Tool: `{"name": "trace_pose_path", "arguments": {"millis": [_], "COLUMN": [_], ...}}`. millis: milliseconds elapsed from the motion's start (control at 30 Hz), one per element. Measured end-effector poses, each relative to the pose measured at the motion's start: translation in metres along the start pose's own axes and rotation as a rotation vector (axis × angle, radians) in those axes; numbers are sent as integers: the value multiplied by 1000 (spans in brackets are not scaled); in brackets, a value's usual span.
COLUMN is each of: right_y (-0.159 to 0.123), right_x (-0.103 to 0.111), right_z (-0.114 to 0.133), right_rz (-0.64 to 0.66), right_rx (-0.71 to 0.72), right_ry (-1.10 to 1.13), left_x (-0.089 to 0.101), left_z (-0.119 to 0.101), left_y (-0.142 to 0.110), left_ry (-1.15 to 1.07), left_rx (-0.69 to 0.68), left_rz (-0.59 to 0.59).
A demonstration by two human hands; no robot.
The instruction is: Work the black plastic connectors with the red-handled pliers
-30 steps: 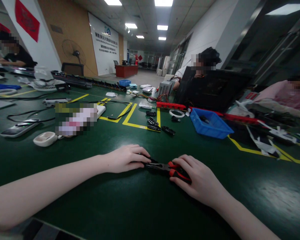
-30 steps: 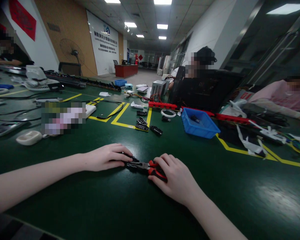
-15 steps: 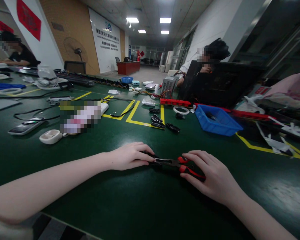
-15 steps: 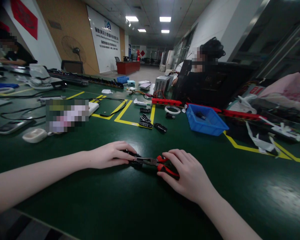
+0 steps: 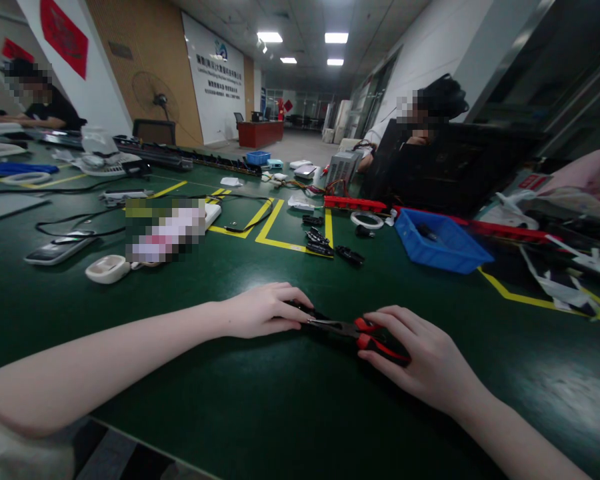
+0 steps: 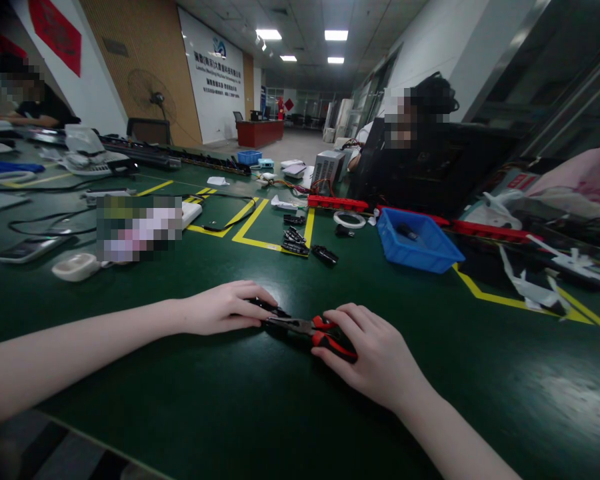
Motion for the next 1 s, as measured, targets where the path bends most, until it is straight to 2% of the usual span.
{"name": "trace_pose_path", "arguments": {"millis": [500,1000], "right_y": [-3,3], "right_x": [2,-8], "right_z": [-10,-3], "right_rz": [46,97], "right_rx": [-11,-72], "right_ry": [-4,43], "left_x": [0,0], "left_z": [3,2], "left_y": [-1,-1], "left_ry": [-43,-51], "left_rx": [13,5], "left_rz": [-22,-24]}}
Point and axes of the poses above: each hand's wrist, its own y-axis towards the middle knuckle, its own x-axis out of the back of the hand, z = x × y, the point moved 8 cm from there along y, towards the middle knuckle, and after that the axes turned 6 degrees about y, right-handed, at the moved point
